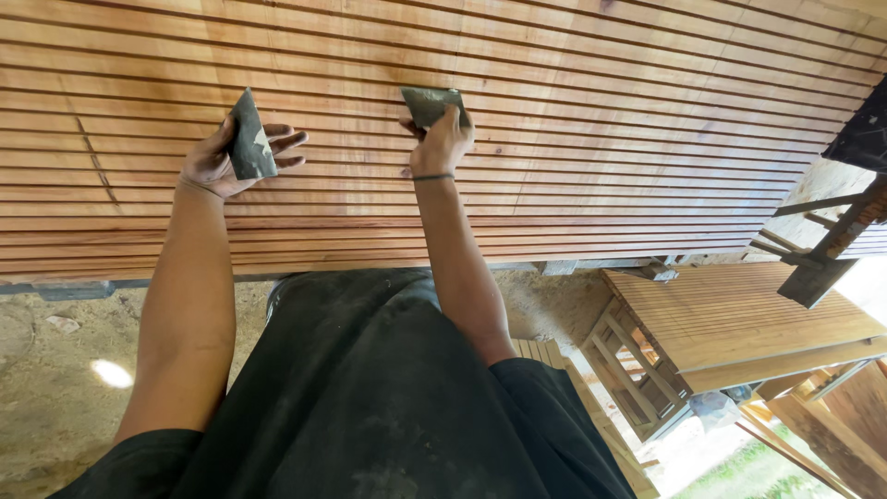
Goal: The person sands a large wooden slatted tabletop using two sanding blocks, moving back and forth along the grain. They briefly pause to apply a white substance from a can onto one sanding block using a stick, then resume sanding.
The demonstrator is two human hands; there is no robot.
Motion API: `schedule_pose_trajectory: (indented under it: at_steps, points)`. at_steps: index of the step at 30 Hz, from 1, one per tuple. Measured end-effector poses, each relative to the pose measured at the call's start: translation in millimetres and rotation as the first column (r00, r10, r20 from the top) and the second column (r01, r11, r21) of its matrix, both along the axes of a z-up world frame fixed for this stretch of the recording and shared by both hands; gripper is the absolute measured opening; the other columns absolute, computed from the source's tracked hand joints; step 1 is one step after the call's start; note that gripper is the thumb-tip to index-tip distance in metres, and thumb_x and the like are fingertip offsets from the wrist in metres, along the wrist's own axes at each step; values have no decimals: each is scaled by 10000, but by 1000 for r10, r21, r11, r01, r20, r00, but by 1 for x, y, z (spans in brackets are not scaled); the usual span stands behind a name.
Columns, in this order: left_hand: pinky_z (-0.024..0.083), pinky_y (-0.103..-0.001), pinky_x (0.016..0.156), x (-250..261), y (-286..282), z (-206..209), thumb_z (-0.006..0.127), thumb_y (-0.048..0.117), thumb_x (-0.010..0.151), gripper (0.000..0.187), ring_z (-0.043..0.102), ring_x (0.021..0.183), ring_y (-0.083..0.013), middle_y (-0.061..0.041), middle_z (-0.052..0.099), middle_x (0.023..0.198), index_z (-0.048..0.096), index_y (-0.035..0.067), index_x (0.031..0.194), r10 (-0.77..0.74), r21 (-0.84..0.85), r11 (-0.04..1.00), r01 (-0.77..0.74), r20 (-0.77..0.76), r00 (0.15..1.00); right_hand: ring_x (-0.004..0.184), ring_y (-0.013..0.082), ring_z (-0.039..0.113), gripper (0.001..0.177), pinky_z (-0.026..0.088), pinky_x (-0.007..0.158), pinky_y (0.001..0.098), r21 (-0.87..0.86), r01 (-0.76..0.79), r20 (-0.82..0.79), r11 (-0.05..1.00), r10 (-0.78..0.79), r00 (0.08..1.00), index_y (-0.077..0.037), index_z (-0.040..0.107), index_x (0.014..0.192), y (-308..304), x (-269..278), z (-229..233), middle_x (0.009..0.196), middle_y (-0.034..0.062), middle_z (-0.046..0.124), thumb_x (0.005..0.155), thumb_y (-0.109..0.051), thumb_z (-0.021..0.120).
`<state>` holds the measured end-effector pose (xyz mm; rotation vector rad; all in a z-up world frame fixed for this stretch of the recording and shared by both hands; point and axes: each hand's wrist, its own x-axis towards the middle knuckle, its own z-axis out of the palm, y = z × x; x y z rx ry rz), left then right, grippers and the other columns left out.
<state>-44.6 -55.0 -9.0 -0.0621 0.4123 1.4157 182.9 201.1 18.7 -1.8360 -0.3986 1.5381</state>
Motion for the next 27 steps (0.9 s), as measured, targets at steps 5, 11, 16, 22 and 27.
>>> schedule_pose_trajectory:
  at_steps: [5,11,16,22,27]
  points:
    - [187,-700,1317,-1,-1,3,535,489,1099,513,270,1617,-429,-146,498,1587,594,145,1476,-23,4,1000,23,20,1000,682,309,668,280,600,506,431,113,30,47,993,-36,998,133,542,1175,11,-11,-27,997,236,643,1026,-104,536]
    - [188,-713,1326,0,-5,3,561,446,1110,446,288,1613,-459,-189,500,1578,592,157,1448,8,-45,999,-6,48,999,655,247,668,359,521,423,347,277,-73,-136,958,114,984,-29,507,1314,-53,19,8,1001,139,667,1009,-216,539]
    - [191,-692,1302,2,-6,-3,547,495,1084,534,280,1593,-449,-200,492,1571,611,96,1433,-35,-41,999,36,20,999,543,241,638,344,429,327,293,215,-161,-122,963,190,974,-51,517,1313,-55,28,29,863,149,678,1032,-249,502]
    - [192,-720,1297,-1,0,-5,559,452,1078,507,283,1594,-478,-211,482,1576,580,123,1464,34,-60,998,-32,40,999,655,275,673,235,577,458,413,283,39,-134,958,-1,991,33,581,1148,-23,8,5,934,141,658,983,-116,503]
    - [190,-704,1307,0,-5,0,548,468,1102,504,280,1609,-456,-207,486,1584,609,92,1433,-17,4,1000,17,21,1000,633,333,673,188,614,507,433,229,1,-110,973,24,994,71,575,1041,-11,9,-16,893,195,661,997,-91,490]
